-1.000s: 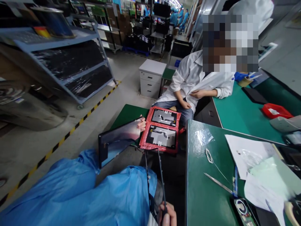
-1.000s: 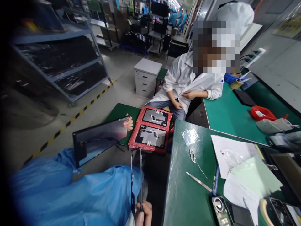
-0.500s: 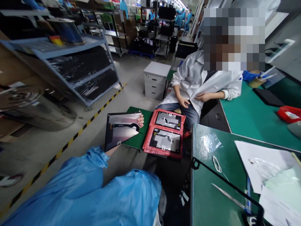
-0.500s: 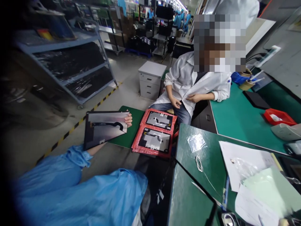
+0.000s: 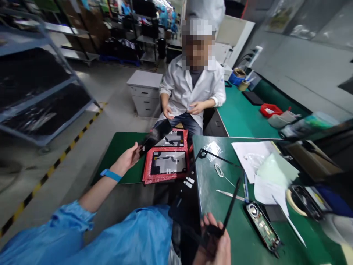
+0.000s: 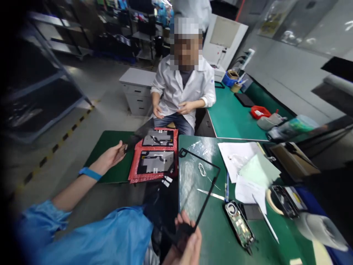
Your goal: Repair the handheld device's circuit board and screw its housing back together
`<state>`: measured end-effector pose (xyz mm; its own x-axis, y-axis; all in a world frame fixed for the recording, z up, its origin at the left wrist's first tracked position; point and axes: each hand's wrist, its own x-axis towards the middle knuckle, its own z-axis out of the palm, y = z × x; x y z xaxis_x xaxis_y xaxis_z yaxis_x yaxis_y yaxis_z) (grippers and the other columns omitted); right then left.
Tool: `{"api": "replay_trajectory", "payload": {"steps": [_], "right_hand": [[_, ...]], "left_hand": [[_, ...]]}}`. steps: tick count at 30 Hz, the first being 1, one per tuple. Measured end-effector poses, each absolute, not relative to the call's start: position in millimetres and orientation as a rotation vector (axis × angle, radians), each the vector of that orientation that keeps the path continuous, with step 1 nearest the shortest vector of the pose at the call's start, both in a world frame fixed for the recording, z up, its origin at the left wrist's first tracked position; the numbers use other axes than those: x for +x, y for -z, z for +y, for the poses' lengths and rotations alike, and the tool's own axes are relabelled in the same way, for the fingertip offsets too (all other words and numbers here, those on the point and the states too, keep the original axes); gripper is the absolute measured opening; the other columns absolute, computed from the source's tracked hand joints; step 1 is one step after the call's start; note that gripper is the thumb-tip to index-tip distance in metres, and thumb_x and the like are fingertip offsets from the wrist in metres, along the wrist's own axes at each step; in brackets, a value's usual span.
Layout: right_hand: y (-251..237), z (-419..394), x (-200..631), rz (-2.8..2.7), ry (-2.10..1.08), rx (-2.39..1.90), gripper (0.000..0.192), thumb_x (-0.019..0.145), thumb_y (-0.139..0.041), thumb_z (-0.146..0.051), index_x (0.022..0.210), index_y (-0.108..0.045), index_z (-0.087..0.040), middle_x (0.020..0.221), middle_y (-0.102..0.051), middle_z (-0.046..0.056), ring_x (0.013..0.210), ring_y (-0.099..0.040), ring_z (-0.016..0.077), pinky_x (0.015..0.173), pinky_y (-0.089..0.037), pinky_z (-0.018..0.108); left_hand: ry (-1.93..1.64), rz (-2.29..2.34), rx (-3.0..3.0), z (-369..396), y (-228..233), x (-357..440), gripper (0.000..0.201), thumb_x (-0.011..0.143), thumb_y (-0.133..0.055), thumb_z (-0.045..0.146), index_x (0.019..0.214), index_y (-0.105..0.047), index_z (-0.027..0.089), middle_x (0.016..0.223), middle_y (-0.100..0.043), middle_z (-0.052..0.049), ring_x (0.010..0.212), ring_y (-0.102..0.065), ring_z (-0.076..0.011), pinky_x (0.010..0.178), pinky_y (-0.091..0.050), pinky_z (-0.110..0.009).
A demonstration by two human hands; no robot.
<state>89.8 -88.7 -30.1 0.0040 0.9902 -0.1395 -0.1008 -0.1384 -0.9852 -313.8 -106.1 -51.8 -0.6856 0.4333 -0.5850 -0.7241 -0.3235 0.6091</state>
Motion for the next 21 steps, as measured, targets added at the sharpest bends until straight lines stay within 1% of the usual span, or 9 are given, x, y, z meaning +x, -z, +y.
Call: {"api": "replay_trajectory", "payload": {"steps": [2, 3, 6, 8, 11, 13, 15, 18, 21], "right_hand": [[29, -84, 70, -0.96, -1.383, -1.216, 0.039, 0.11, -0.062, -0.06, 0.125, -0.071, -0.025, 0.127, -0.086, 0.012, 0.113, -0.082, 0.0284, 0.095, -0.065, 0.043], [28, -81, 61, -0.933, -1.394, -1.226, 0.041, 0.109, -0.062, -0.061, 0.127, -0.071, -0.025, 0.132, -0.085, 0.012, 0.112, -0.082, 0.0266, 0.092, -0.065, 0.039], [29, -74, 37, -0.912, -1.474, -1.223, 0.055, 0.103, -0.064, -0.071, 0.129, -0.071, -0.023, 0.138, -0.082, 0.016, 0.112, -0.082, 0.027, 0.086, -0.065, 0.035], [28, -70, 24, -0.911, -1.559, -1.168, 0.06, 0.099, -0.069, -0.073, 0.13, -0.07, -0.021, 0.142, -0.08, 0.018, 0.113, -0.083, 0.0279, 0.088, -0.066, 0.037], [24, -62, 9, -0.916, -1.625, -1.105, 0.058, 0.101, -0.069, -0.07, 0.132, -0.069, -0.022, 0.149, -0.076, 0.019, 0.11, -0.083, 0.0252, 0.089, -0.066, 0.036], [22, -57, -1, -0.94, -1.62, -1.093, 0.057, 0.101, -0.069, -0.071, 0.13, -0.071, -0.022, 0.146, -0.078, 0.017, 0.107, -0.083, 0.024, 0.086, -0.066, 0.035], [21, -52, -10, -0.948, -1.584, -1.106, 0.058, 0.097, -0.071, -0.074, 0.123, -0.073, -0.022, 0.139, -0.081, 0.016, 0.107, -0.082, 0.0249, 0.084, -0.066, 0.035], [22, -44, -23, -0.899, -1.573, -1.099, 0.061, 0.092, -0.074, -0.077, 0.119, -0.073, -0.022, 0.131, -0.083, 0.015, 0.107, -0.08, 0.0254, 0.078, -0.064, 0.034], [20, -38, -31, -0.859, -1.624, -1.041, 0.06, 0.091, -0.075, -0.075, 0.119, -0.073, -0.023, 0.126, -0.084, 0.013, 0.094, -0.08, 0.0215, 0.073, -0.062, 0.031]], "left_hand": [[-2.038, 1.173, -0.394, -101, 50, -306, 0.02, 0.111, -0.072, 0.033, 0.121, -0.074, 0.016, 0.105, -0.08, -0.006, 0.081, -0.077, -0.0154, 0.073, -0.068, -0.029], [-2.031, 1.172, -0.379, -99, 49, -301, 0.015, 0.11, -0.071, 0.029, 0.117, -0.075, 0.016, 0.097, -0.081, -0.005, 0.075, -0.076, -0.0142, 0.07, -0.067, -0.026], [-2.0, 1.16, -0.321, -95, 45, -283, 0.008, 0.107, -0.072, 0.021, 0.112, -0.078, 0.02, 0.087, -0.082, -0.004, 0.069, -0.078, -0.0149, 0.069, -0.067, -0.023], [-1.968, 1.151, -0.28, -95, 41, -270, 0.015, 0.104, -0.074, 0.018, 0.117, -0.079, 0.022, 0.09, -0.084, -0.004, 0.074, -0.082, -0.0178, 0.077, -0.071, -0.027], [-1.894, 1.131, -0.215, -96, 34, -252, 0.035, 0.095, -0.076, 0.009, 0.128, -0.079, 0.022, 0.102, -0.087, -0.007, 0.09, -0.086, -0.0245, 0.094, -0.074, -0.041], [-1.839, 1.137, -0.161, -97, 29, -242, 0.046, 0.089, -0.078, 0.007, 0.133, -0.079, 0.021, 0.113, -0.088, -0.01, 0.105, -0.086, -0.0301, 0.104, -0.072, -0.049], [-1.815, 1.173, -0.108, -97, 25, -234, 0.053, 0.083, -0.082, 0.009, 0.135, -0.079, 0.022, 0.12, -0.087, -0.011, 0.117, -0.083, -0.0356, 0.111, -0.068, -0.055], [-1.819, 1.236, -0.026, -97, 18, -221, 0.058, 0.076, -0.088, 0.015, 0.133, -0.08, 0.022, 0.121, -0.087, -0.012, 0.129, -0.078, -0.0417, 0.117, -0.064, -0.059], [-1.796, 1.32, 0.027, -98, 10, -209, 0.061, 0.069, -0.093, 0.018, 0.129, -0.081, 0.021, 0.121, -0.087, -0.013, 0.132, -0.077, -0.0443, 0.116, -0.065, -0.058]]}}
